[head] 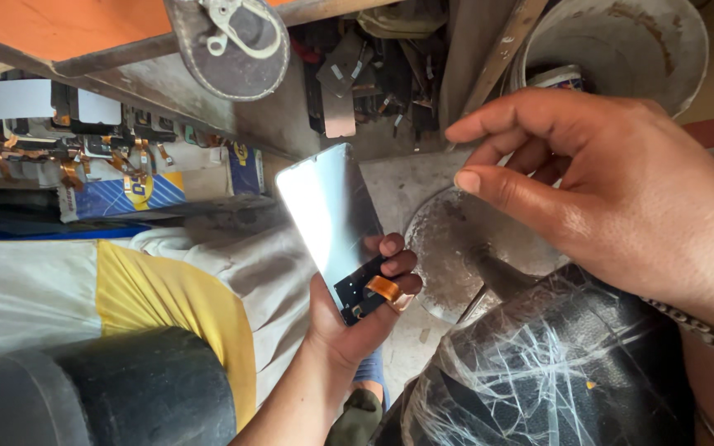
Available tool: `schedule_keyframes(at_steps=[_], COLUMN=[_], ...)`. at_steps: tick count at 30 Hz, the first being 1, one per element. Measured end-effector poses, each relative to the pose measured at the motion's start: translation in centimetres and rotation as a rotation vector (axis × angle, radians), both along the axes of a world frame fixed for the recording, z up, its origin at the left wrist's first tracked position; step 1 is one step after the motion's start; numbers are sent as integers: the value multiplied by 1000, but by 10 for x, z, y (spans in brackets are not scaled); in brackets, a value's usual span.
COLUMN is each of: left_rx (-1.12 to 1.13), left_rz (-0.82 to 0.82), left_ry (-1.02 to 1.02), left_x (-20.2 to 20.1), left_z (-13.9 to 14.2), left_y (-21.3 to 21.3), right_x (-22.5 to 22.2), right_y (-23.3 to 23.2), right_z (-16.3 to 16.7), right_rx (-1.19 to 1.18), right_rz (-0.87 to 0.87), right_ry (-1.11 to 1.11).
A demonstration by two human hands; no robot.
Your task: The person retrieves a phone frame from a storage shelf, then at a repair bench applies adhesive from a tube around the inside of the phone frame. They then align a replacement screen assembly with its flex cable and press it onto the frame, working over a bench with a multimeter, soldering iron and other disassembled phones.
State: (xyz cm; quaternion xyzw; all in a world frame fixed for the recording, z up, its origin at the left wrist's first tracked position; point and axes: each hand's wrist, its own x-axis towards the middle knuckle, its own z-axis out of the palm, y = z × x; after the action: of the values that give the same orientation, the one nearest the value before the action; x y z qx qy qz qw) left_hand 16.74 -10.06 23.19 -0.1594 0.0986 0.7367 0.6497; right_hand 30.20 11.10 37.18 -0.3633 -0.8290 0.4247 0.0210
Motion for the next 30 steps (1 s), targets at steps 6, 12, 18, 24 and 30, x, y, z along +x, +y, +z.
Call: schedule_keyframes(at_steps=[6, 12, 18, 24, 30], left_rx=[-7, -57, -21, -28, -90], left_rz=[33, 43, 71, 49, 45], left_ry=[-88, -130, -112, -27, -2], left_x=[0, -1, 0, 0, -6], left_z=[-2, -8, -22, -34, -22], left_y=[-2, -6, -13, -22, -7], right_x=[0, -1, -1, -1, -1], right_y=[0, 0, -1, 0, 0], right_z=[2, 2, 3, 1, 5], right_rx=[24, 40, 27, 13, -64], right_rz=[-8, 2, -11, 11, -30], right_ry=[-29, -27, -72, -21, -55])
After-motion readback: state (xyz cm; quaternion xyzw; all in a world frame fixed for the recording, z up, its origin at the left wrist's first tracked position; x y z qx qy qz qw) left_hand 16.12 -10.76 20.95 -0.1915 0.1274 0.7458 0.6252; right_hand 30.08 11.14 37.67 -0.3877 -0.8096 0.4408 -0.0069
